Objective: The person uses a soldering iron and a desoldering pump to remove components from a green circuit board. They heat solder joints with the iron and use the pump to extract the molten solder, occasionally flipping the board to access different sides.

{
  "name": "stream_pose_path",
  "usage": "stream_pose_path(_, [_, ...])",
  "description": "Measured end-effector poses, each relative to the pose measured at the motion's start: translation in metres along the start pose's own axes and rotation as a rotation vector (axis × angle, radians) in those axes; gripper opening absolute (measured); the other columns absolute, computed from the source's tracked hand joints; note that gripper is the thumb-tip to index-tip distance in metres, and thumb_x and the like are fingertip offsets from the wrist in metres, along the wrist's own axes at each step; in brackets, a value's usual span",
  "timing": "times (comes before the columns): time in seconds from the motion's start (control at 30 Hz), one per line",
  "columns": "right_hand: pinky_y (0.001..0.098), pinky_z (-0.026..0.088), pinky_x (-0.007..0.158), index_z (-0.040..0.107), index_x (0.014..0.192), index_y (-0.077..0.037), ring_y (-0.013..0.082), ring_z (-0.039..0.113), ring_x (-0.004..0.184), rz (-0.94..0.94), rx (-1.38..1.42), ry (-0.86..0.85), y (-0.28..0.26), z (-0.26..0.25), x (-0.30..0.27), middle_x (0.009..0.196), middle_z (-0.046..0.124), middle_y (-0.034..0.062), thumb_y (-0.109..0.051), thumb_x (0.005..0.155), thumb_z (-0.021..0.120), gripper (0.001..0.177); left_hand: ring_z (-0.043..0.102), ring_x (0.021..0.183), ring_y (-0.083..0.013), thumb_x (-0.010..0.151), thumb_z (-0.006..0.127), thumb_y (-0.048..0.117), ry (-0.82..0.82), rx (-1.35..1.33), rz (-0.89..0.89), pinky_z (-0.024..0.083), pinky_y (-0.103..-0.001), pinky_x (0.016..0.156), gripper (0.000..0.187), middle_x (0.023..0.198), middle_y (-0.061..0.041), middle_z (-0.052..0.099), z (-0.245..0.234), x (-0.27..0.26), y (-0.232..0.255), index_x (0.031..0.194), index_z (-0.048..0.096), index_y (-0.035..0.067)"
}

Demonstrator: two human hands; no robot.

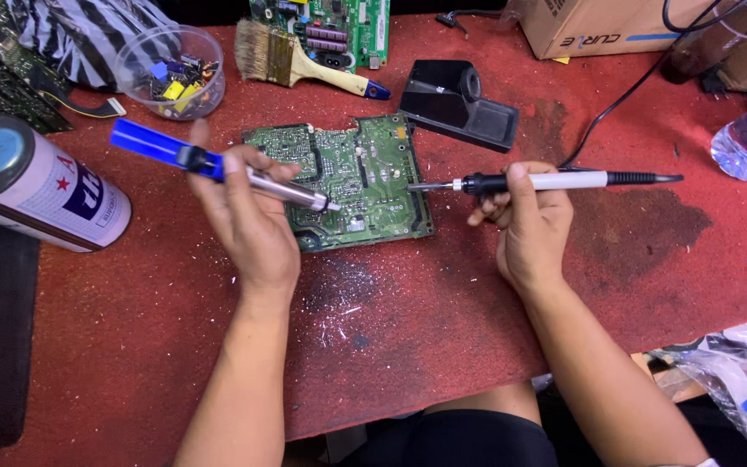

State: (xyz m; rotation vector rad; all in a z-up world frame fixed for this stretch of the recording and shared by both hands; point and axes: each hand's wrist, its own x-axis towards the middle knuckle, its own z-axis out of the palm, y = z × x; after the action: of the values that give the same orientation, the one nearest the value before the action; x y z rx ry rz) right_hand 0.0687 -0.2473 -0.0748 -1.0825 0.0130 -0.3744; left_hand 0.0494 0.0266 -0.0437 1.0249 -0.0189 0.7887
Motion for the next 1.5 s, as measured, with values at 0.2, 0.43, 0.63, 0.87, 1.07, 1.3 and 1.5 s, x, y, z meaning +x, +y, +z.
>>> stream_pose_path(0.2, [0.0443,0.069,0.05,0.058,0.112,0.003,0.0263,0.069,0.053,-0.183,-0.134,-0.017,0.004,-0.005,0.0,0.067,0.057,0.0153,-0.01,0.106,0.065,0.016,0.065,0.095,-0.0101,0.115,0.039,0.036,-0.138,0.111,0.045,0.065,-0.035,0.104,0.048,0.105,-0.004,0.052,0.024,-0.021,0.008,0.154,0.029,0.011])
stream_pose_path(0.43, [0.039,0.065,0.049,0.057,0.108,0.007,0.0285,0.07,0.051,-0.303,-0.264,-0.089,0.006,-0.002,0.003,0.066,0.062,0.0213,-0.001,0.1,0.068,0.016,0.065,0.093,-0.0144,0.117,0.04,0.028,-0.189,0.168,0.145,0.065,-0.04,0.103,0.043,0.105,-0.006,0.052,0.028,-0.018,-0.004,0.153,0.028,0.008])
stream_pose_path(0.63, [0.037,0.065,0.049,0.061,0.109,0.009,0.0242,0.069,0.054,-0.233,-0.196,-0.026,0.003,0.0,0.008,0.07,0.06,0.0171,-0.001,0.098,0.071,0.017,0.07,0.087,-0.0187,0.118,0.04,0.026,-0.226,0.219,0.194,0.069,-0.04,0.092,0.039,0.104,-0.008,0.056,0.059,-0.005,-0.008,0.152,0.03,0.01])
stream_pose_path(0.87, [0.0338,0.064,0.045,0.061,0.111,0.009,0.0219,0.068,0.055,-0.231,-0.223,0.003,0.006,-0.007,0.005,0.072,0.057,0.0155,-0.01,0.105,0.064,0.02,0.07,0.075,-0.0169,0.116,0.037,0.028,-0.154,0.221,0.139,0.068,-0.033,0.075,0.04,0.1,-0.008,0.059,0.054,-0.01,-0.032,0.151,0.028,0.011])
stream_pose_path(1.07, [0.0358,0.062,0.044,0.062,0.109,0.011,0.0252,0.068,0.05,-0.336,-0.364,-0.103,0.006,-0.006,-0.004,0.067,0.061,0.0211,-0.008,0.103,0.066,0.021,0.062,0.075,-0.0127,0.116,0.036,0.028,-0.175,0.158,0.079,0.066,-0.03,0.073,0.043,0.097,-0.008,0.055,0.05,-0.015,-0.007,0.151,0.026,0.006])
stream_pose_path(1.3, [0.038,0.064,0.047,0.059,0.113,0.013,0.0273,0.07,0.057,-0.354,-0.318,-0.115,0.009,-0.01,-0.001,0.071,0.061,0.024,-0.008,0.105,0.063,0.023,0.063,0.077,-0.0144,0.115,0.036,0.024,-0.189,0.203,0.094,0.068,-0.032,0.076,0.044,0.097,-0.009,0.056,0.052,-0.016,-0.011,0.152,0.027,0.003])
stream_pose_path(1.5, [0.0387,0.064,0.049,0.058,0.113,0.013,0.0272,0.07,0.056,-0.387,-0.308,-0.16,0.006,-0.005,-0.006,0.072,0.061,0.024,-0.006,0.106,0.061,0.02,0.063,0.079,-0.015,0.115,0.036,0.027,-0.193,0.229,0.12,0.067,-0.032,0.077,0.045,0.097,-0.008,0.056,0.055,-0.021,-0.01,0.153,0.028,0.003])
